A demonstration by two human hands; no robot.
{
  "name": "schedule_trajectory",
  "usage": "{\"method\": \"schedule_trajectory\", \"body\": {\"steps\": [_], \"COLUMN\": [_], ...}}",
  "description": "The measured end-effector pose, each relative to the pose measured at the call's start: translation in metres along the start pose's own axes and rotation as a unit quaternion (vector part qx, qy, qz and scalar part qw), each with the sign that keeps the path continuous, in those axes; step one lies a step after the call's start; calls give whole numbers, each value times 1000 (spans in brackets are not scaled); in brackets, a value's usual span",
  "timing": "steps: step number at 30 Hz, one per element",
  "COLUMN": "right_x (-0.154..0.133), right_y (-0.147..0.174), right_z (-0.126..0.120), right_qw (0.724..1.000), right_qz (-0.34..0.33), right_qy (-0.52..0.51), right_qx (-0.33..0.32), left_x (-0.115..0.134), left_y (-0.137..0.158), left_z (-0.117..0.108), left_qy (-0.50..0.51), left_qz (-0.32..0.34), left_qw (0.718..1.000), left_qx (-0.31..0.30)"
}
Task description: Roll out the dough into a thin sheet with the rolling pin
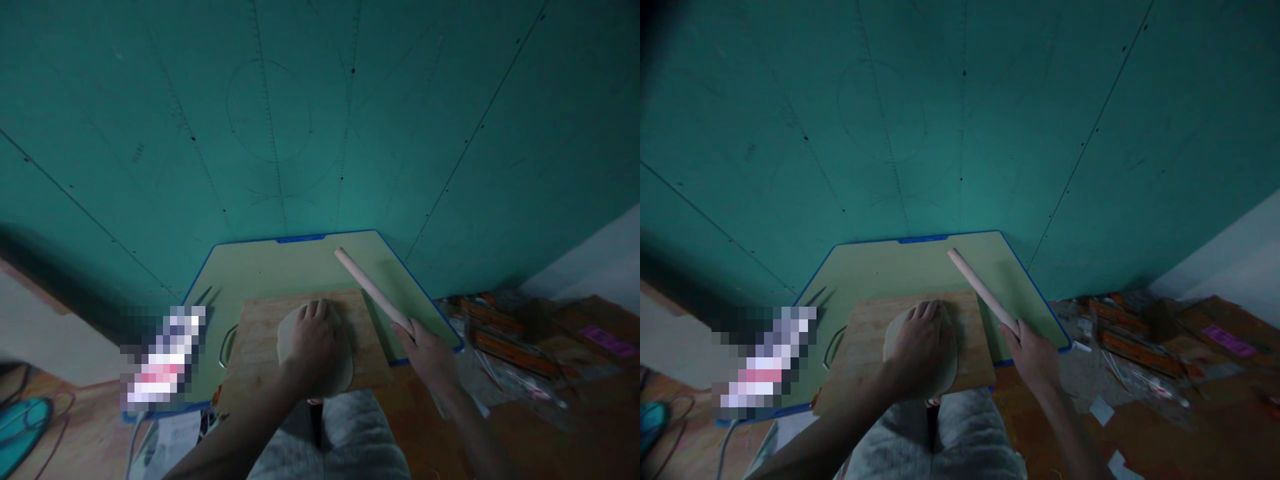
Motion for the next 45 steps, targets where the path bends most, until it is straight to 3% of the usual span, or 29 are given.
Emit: {"method": "schedule_trajectory", "body": {"steps": [7, 15, 20, 32, 39, 45], "right_x": [-8, -13, -12, -13, -11, -13], "right_y": [4, 5, 5, 6, 7, 8], "right_z": [-6, -8, -7, -7, -5, -6], "right_qw": [999, 997, 997, 996, 997, 996], "right_qz": [11, 7, -2, -11, -22, -19], "right_qy": [40, 71, 81, 94, 78, 82], "right_qx": [-15, -10, 1, 2, 14, 18], "left_x": [-3, 0, -8, -10, -17, -11], "left_y": [2, 56, 77, 76, 78, 80], "left_z": [3, 15, 16, 11, 5, 4], "left_qy": [1, 20, 24, 25, 31, 46], "left_qz": [2, 56, 91, 148, 102, 123], "left_qw": [1000, 996, 994, 988, 993, 990], "left_qx": [14, 65, 61, 43, 60, 44]}}
Point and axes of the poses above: each hand's wrist, its own y-axis away from the middle knuckle, its own z-axis out of the palm, x = y × z, the point moved 1 cm from there along -y, towards the middle knuckle, and after that the axes turned 9 degrees about z, right-handed, at the moved point
